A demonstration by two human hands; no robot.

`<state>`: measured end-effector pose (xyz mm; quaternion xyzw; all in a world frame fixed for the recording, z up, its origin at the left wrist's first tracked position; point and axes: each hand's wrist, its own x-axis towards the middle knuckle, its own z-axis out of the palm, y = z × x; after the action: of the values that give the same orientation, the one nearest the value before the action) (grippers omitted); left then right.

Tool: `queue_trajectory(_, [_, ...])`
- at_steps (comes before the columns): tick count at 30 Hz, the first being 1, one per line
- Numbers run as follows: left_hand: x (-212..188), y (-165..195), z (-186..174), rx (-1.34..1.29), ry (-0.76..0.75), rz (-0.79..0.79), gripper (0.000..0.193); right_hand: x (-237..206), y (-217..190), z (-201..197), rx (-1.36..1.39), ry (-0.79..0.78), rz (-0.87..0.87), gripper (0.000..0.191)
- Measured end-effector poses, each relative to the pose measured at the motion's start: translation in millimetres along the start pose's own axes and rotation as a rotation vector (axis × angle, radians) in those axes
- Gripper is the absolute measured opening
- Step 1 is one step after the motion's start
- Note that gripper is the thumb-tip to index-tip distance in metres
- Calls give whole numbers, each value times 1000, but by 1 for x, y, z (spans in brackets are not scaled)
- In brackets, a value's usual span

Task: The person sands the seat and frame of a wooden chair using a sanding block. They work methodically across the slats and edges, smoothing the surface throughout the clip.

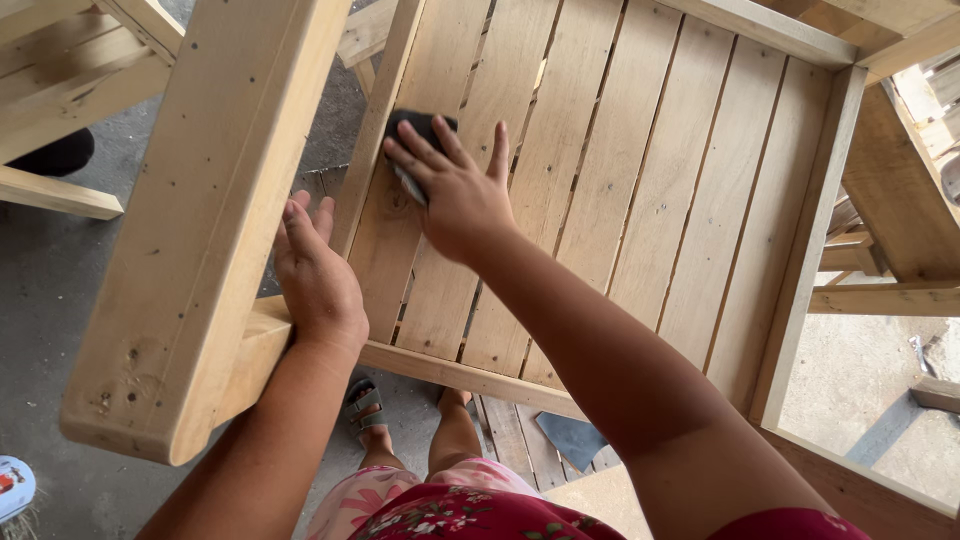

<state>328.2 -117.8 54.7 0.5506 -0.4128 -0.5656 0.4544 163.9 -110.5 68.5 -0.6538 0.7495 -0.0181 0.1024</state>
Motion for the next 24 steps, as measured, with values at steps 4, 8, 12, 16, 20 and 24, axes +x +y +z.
queue_trajectory(4, [-3,5,0,47,-9,-36,72,-71,-27,0,31,-244,-354,65])
queue_trajectory(8, [-3,6,1,71,-37,-27,73,-83,-19,-2,30,-405,-392,56])
queue_trajectory(12, [-3,1,1,59,-48,15,72,-2,23,-17,81,-182,-37,46])
queue_trajectory(16, [-3,-2,1,105,-63,-44,70,4,12,-22,114,-124,46,49])
queue_trajectory(20, [-1,0,1,96,-53,-72,68,-76,-29,-9,65,-254,-306,60])
queue_trajectory(24, [-2,1,0,94,-54,-80,66,-67,-6,-1,83,-311,-306,53])
